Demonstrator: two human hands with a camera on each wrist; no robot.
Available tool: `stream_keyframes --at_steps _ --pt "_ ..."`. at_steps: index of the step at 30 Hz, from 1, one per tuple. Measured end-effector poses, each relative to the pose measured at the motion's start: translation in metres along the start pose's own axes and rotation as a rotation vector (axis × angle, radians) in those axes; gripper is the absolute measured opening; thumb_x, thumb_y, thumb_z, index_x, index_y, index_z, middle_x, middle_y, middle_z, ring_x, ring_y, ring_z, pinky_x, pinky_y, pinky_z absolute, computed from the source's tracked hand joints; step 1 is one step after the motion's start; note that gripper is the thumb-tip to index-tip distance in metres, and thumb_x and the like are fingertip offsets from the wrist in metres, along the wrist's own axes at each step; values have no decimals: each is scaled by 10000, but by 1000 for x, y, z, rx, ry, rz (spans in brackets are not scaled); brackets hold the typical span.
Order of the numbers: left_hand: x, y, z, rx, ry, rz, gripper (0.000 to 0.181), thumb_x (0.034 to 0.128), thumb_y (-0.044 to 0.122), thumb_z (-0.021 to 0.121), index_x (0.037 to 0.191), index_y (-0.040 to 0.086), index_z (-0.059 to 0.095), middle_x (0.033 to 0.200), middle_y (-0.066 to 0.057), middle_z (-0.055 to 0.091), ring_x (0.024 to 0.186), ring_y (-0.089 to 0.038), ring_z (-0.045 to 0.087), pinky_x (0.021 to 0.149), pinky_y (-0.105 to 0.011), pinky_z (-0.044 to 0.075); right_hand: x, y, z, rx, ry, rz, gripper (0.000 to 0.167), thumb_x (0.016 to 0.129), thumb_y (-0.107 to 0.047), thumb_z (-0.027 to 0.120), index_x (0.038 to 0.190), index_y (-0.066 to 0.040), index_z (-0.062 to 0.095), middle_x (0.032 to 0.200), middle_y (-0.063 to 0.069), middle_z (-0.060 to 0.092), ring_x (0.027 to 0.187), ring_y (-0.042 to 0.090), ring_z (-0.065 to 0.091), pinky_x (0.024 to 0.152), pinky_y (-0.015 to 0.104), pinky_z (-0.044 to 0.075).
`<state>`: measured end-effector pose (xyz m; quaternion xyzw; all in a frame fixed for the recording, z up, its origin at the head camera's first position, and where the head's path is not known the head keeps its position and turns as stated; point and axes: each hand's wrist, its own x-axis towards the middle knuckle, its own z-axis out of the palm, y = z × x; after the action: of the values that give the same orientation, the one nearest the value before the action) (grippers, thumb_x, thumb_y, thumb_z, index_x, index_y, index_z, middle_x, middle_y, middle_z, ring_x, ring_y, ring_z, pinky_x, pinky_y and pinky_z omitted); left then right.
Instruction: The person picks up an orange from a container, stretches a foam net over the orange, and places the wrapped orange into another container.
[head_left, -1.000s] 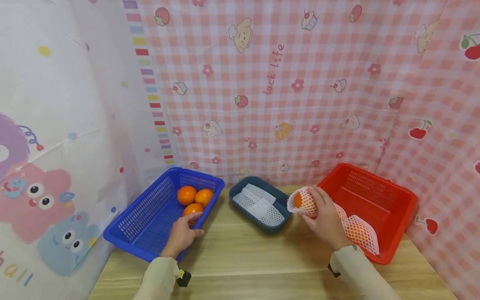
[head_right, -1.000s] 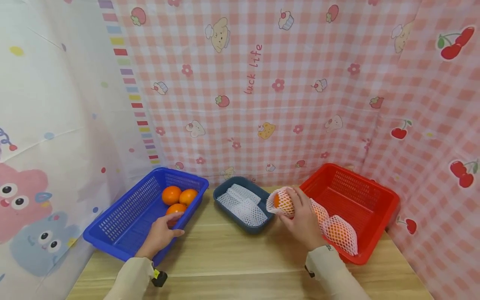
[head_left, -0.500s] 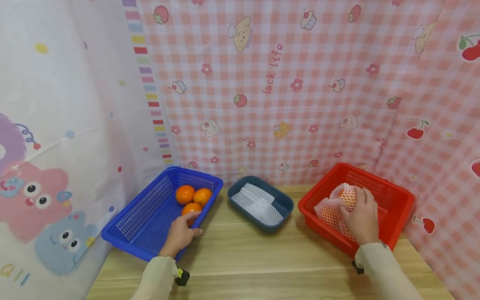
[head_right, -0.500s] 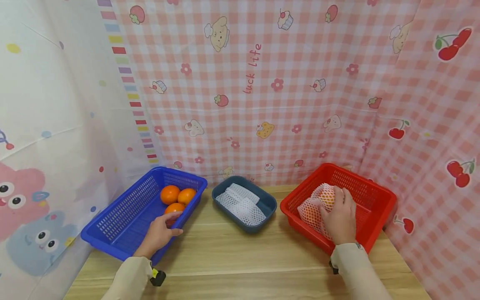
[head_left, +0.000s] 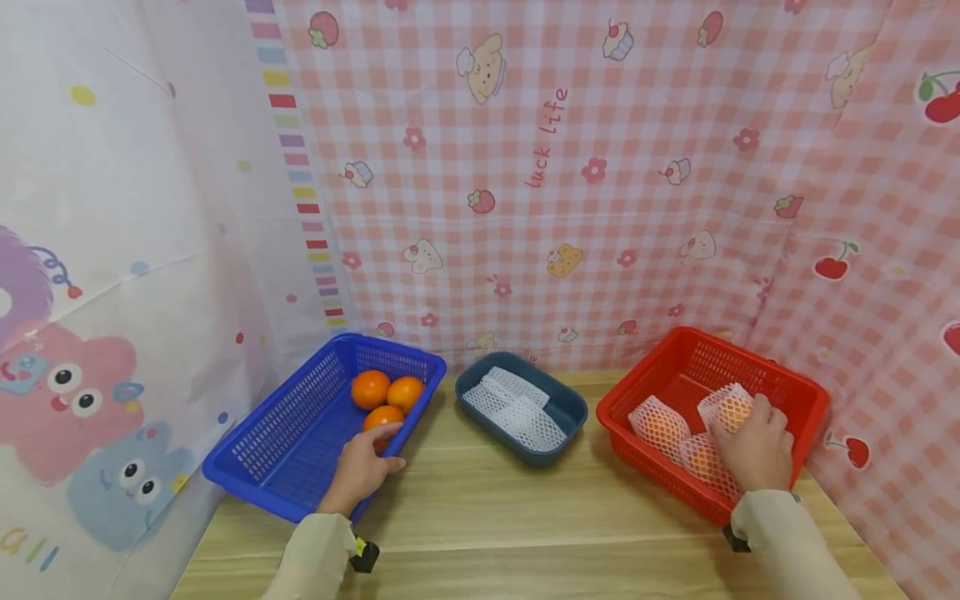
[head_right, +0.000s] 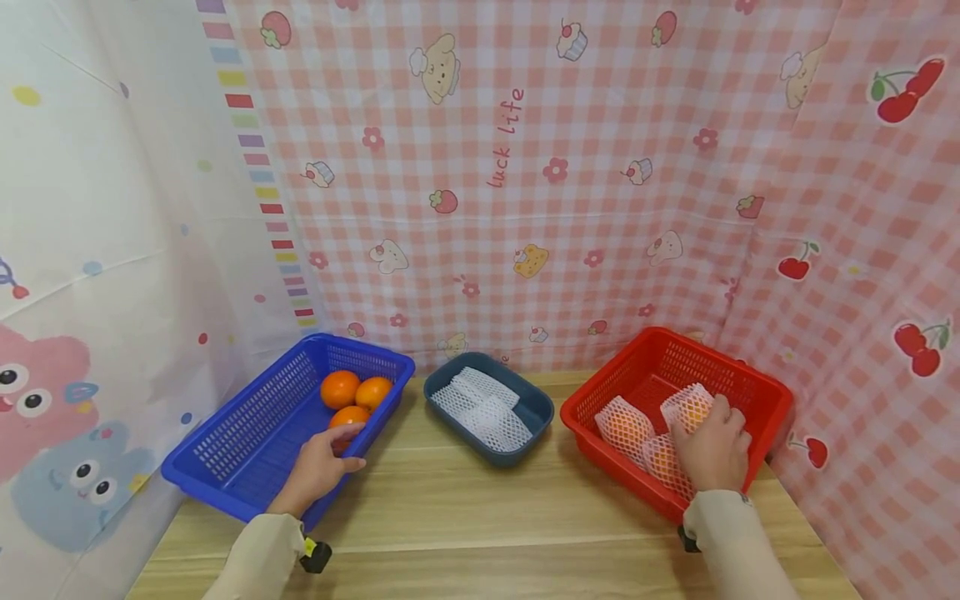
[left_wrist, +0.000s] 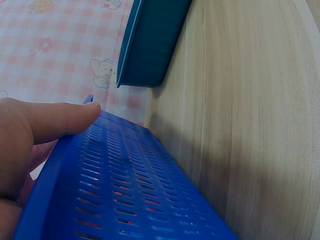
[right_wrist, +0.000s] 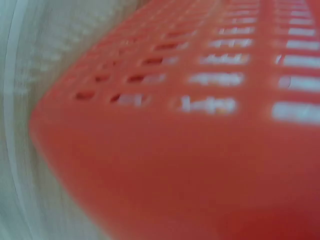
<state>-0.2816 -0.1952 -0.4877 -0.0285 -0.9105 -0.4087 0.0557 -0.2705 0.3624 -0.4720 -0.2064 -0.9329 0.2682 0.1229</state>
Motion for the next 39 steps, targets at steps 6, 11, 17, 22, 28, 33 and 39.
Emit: stream_keyframes --at_steps 6,11,17,22,28,33,39 --pt "0 0 -1 6 5 -1 567 758 29 788 1299 90 629 1207 -167 640 1163 -402 531 960 -584 390 6 6 -3 32 -47 56 997 882 -494 634 1448 125 94 1300 438 262 1126 613 320 945 711 306" --pt "-1 0 -1 5 4 1 561 762 27 786 1297 91 631 1235 -183 623 1187 -419 513 964 -597 384 12 6 -5 35 -103 77 1001 891 -565 571 1457 123 115 1308 440 244 1122 607 327 949 709 309" --pt "-2 0 -1 -1 0 -2 559 764 22 784 1297 90 631 1221 -178 630 1160 -404 535 952 -590 399 13 4 -3 40 -128 100 1024 904 -570 546 1493 78 15 1335 460 212 1141 633 304 947 731 290" --pt "-1 0 0 5 5 6 557 764 22 787 1295 91 632 1221 -170 632 1166 -402 532 952 -590 399 12 6 2 6 -87 33 921 922 -527 545 1439 134 167 1335 465 189 1160 642 225 921 730 274" --pt "-1 0 0 8 8 10 553 762 19 788 1289 91 637 1225 -169 631 1182 -410 521 963 -597 386 13 9 2 -88 -139 18 938 912 -587 520 1418 144 223 1310 446 288 1112 605 300 910 718 281" --pt "-1 1 -1 10 12 9 550 765 16 783 1289 87 636 1242 -180 620 1201 -422 504 971 -602 379 13 9 0 -74 -205 33 969 898 -609 530 1410 149 210 1306 441 318 1100 597 364 906 719 329" --pt "-1 0 1 7 12 15 548 767 17 784 1289 90 637 1222 -175 630 1157 -403 539 948 -584 405 14 11 -1 -54 -379 27 1041 898 -632 513 1448 152 106 1347 477 197 1148 647 301 908 742 314"
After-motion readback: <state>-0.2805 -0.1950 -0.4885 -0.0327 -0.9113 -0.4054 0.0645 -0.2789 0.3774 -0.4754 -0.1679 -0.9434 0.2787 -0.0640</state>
